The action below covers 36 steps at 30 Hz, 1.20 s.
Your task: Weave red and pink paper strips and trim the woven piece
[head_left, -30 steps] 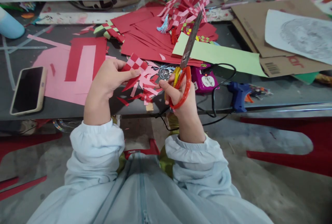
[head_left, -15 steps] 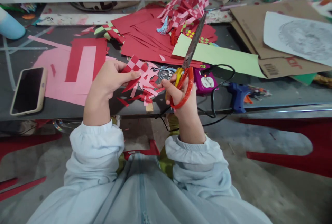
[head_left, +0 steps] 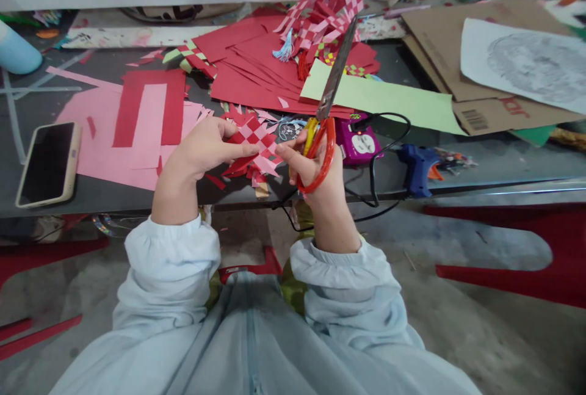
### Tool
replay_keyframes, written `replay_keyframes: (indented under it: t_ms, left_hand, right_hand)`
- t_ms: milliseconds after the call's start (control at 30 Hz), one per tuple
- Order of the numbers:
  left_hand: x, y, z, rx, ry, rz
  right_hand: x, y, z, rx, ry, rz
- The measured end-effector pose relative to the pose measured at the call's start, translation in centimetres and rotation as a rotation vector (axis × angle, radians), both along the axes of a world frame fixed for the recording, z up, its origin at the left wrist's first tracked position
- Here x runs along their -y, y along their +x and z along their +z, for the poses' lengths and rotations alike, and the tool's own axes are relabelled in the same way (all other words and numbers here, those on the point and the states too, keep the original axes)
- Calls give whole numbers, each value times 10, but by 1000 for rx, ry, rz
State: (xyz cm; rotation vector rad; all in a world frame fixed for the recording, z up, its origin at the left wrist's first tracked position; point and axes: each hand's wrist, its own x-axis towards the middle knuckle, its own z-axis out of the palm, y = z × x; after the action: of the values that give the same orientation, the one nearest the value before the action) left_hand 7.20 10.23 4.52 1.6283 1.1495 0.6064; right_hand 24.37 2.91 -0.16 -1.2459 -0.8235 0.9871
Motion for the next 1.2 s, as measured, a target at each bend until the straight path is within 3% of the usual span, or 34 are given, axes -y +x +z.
replay_keyframes:
  t_ms: [333,1067,1200]
  left_hand:
    - [-2,3,3,-131,-36,-204]
    - [2,5,7,-172,-98,-212]
    - [1,4,5,-102,-139,-246]
  right_hand:
    - [0,0,0,-10,3,38]
    - [-1,-1,1,-78,-28,47]
    - [-1,-2,0,-72,-28,44]
